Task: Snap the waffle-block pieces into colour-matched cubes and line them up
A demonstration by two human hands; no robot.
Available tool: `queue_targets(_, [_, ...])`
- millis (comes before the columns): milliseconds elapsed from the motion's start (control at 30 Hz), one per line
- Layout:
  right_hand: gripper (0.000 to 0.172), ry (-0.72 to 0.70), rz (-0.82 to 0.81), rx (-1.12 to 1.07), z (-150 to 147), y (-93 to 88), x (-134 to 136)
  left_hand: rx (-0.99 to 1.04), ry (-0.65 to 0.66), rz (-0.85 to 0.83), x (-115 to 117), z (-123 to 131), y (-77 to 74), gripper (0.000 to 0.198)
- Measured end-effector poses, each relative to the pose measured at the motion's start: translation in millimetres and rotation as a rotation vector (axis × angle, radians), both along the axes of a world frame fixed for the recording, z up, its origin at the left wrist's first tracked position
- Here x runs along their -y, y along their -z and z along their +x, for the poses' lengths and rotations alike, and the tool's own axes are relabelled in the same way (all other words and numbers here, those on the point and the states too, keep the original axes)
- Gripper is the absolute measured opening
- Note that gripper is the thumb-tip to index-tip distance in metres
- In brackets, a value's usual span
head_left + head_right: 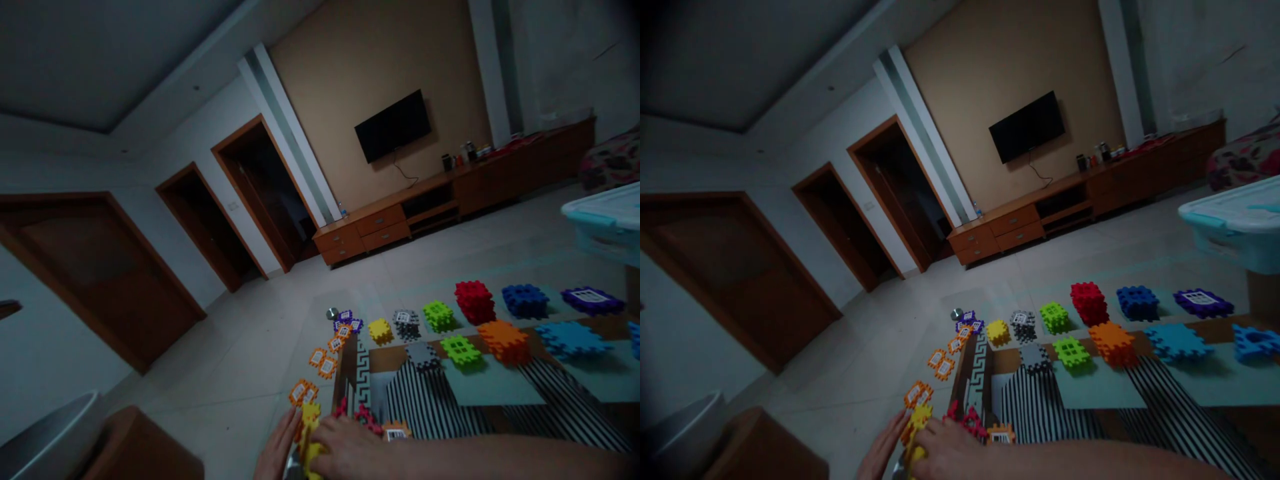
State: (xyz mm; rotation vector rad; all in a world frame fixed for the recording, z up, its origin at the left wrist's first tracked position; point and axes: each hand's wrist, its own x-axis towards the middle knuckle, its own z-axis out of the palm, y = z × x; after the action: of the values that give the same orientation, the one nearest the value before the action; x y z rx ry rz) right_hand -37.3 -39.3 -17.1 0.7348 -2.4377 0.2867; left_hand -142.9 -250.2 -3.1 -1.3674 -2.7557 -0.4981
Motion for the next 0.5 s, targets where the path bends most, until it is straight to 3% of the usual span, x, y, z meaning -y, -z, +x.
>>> queue_targets(100, [0.024,-0.003,0.068,-0.016,-24.4,11.4,25.9,-0.056,0.084,0.062,-1.9,-4.4,4.7,0.087])
queue_targets(200, [0.022,0.036,0.086,-0.025,-22.4,22.0,27.5,-0.097,0.209,0.045,-3.3,-10.6,9.0,0.084])
queue_targets(333, [0.025,0.075,0.136,-0.017,1.8,33.9,8.1,-0.166,0.299,-0.034,-12.6,-10.1,21.0,0.075])
queue_targets(500, [0.023,0.069,0.106,0.052,37.3,47.0,-25.7,-0.277,0.245,-0.173,-23.8,-1.6,50.1,0.046])
